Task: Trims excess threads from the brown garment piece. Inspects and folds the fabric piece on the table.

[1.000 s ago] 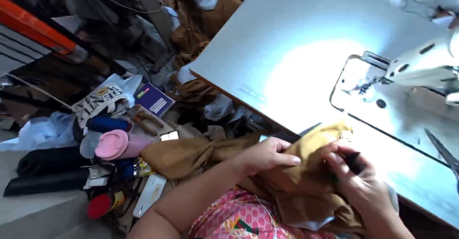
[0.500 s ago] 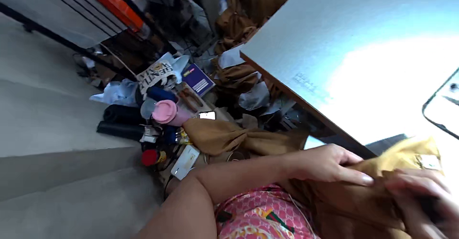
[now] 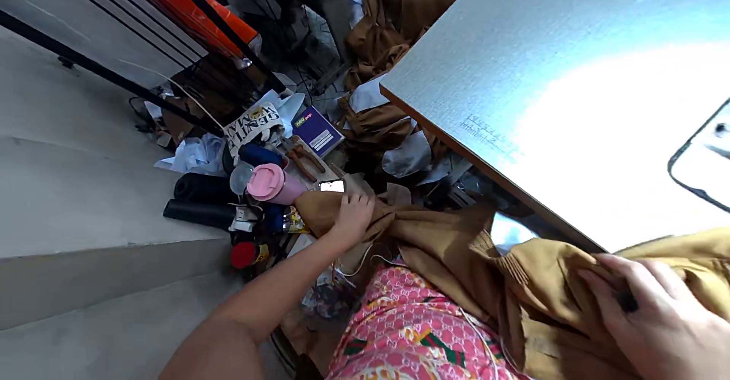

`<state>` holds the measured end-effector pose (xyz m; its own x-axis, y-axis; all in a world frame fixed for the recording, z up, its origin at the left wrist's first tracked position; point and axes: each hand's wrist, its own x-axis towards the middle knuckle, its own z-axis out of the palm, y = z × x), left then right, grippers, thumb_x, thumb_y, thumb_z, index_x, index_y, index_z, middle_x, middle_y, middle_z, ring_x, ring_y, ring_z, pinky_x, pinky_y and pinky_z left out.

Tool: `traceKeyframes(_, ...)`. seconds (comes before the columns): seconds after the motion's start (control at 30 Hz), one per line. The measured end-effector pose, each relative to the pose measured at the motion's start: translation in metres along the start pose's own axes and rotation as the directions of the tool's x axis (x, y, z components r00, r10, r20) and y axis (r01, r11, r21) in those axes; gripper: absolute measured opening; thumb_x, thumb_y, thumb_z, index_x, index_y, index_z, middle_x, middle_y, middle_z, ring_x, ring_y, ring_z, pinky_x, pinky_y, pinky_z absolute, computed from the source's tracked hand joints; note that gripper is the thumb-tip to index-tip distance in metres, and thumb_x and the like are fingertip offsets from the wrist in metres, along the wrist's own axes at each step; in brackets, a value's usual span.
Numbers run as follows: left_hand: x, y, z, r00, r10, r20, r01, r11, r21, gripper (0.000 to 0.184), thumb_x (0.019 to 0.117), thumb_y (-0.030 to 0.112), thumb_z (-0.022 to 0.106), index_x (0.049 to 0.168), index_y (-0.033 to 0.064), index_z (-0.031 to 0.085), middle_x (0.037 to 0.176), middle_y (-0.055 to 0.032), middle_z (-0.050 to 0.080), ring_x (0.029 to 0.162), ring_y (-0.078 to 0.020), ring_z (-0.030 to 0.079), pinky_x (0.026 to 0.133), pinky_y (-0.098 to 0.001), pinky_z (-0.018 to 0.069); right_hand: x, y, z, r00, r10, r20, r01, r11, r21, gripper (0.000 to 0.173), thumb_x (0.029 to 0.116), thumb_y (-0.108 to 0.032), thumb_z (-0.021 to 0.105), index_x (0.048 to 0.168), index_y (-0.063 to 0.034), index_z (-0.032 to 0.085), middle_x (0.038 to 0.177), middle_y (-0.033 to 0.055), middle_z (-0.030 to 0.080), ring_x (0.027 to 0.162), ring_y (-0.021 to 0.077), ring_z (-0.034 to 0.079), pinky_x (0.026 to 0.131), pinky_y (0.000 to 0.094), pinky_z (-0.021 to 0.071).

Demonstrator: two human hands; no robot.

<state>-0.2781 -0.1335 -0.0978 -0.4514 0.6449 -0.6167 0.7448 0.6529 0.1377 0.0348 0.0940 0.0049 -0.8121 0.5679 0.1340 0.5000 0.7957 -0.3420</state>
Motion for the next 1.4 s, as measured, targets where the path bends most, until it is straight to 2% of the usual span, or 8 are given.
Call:
traceKeyframes(0.23,0.000,0.039,-0.014,0.981,0.065,-0.181,-0.107,0.967,-0.230,0.033,0.1062,0.011,0.043,0.123,-0.0051,0.066,0.126,-0.0251,0.065,0.115,-0.0404,0.066,0.098,-0.0564,0.0504,-0.028,0.012,-0.027,0.972,-0.100,-0.215,0.127,0.985,0.117,0.022,0.0999,-0.014,0.059,0.100,0.0064,0.067,0.088,0.0283,0.064,0.082,0.0329,0.063,0.074,0.0355,0.0499)
traceKeyframes(0.3,0.006,0.072,-0.016,0.792,0.226,-0.567,-0.472,0.817,-0.333,0.025,0.0998,0.006,0.053,0.106,-0.0081,0.072,0.105,-0.0236,0.071,0.096,-0.0348,0.072,0.086,-0.0483,0.0584,-0.037,0.009,-0.036,0.951,-0.135,-0.280,0.190,0.965,0.181,0.018,0.1031,-0.018,0.058,0.104,-0.0008,0.063,0.094,0.0204,0.059,0.092,0.0208,0.058,0.083,0.0220,0.0461)
traceKeyframes(0.43,-0.022,0.159,-0.058,0.526,0.717,-0.457,-0.850,0.456,-0.262,0.026,0.0959,-0.003,0.055,0.117,-0.0094,0.070,0.117,-0.0234,0.071,0.119,-0.0369,0.065,0.106,-0.0498,0.0477,-0.046,-0.004,-0.038,0.917,-0.177,-0.357,0.263,0.942,0.208,0.015,0.1046,-0.024,0.056,0.109,-0.0116,0.063,0.104,0.0097,0.059,0.097,0.0111,0.059,0.085,0.0159,0.0470)
traceKeyframes(0.57,-0.046,0.201,-0.069,0.222,0.584,-0.781,-0.974,0.159,-0.159,0.026,0.1028,0.019,0.049,0.105,-0.0001,0.067,0.105,-0.0127,0.068,0.106,-0.0195,0.064,0.095,-0.0332,0.0523,-0.056,0.000,-0.032,0.916,-0.109,-0.386,0.204,0.955,0.215,0.018,0.1054,-0.028,0.056,0.112,-0.0131,0.064,0.106,0.0086,0.060,0.098,0.0092,0.060,0.084,0.0158,0.0480)
traceKeyframes(0.67,-0.064,0.221,-0.080,0.404,0.701,-0.588,-0.906,0.221,-0.360,0.068,0.0933,0.057,0.062,0.124,-0.0035,0.063,0.115,-0.0140,0.070,0.106,-0.0197,0.068,0.091,-0.0387,0.0561,-0.059,0.005,-0.022,0.917,-0.036,-0.398,0.150,0.954,0.259,0.027,0.1032,-0.036,0.061,0.119,-0.0135,0.064,0.115,0.0104,0.063,0.103,0.0089,0.061,0.087,0.0170,0.0487)
traceKeyframes(0.87,-0.056,0.234,-0.079,0.829,0.556,-0.054,-0.385,0.497,-0.778,0.072,0.0883,0.010,0.079,0.150,-0.0004,0.042,0.133,-0.0199,0.061,0.101,-0.0218,0.068,0.088,-0.0384,0.0570,-0.066,0.012,-0.024,0.753,0.318,-0.576,-0.184,0.942,0.279,0.041,0.1004,-0.025,0.061,0.121,0.0102,0.056,0.111,0.0255,0.059,0.080,0.0135,0.053,0.066,0.0229,0.0441)
traceKeyframes(1.0,-0.052,0.228,-0.081,0.799,0.595,0.091,-0.117,0.302,-0.946,0.058,0.0932,-0.001,0.068,0.145,-0.0010,0.042,0.110,-0.0115,0.069,0.089,-0.0091,0.068,0.082,-0.0279,0.0574,-0.065,0.004,-0.036,0.762,0.332,-0.556,-0.160,0.928,0.336,0.037,0.1047,-0.028,0.055,0.123,0.0049,0.057,0.104,0.0125,0.059,0.092,0.0024,0.056,0.081,0.0160,0.0468)
traceKeyframes(1.4,-0.052,0.227,-0.079,0.663,0.738,0.125,0.027,0.144,-0.989,0.029,0.0941,-0.005,0.057,0.122,0.0004,0.051,0.099,-0.0007,0.067,0.087,-0.0041,0.066,0.082,-0.0254,0.0562,-0.043,-0.011,-0.037,0.963,-0.040,-0.267,0.024,0.998,-0.061,0.017,0.0905,-0.012,0.059,0.095,-0.0091,0.075,0.085,0.0144,0.069,0.056,0.0269,0.064,0.042,0.0388,0.0463)
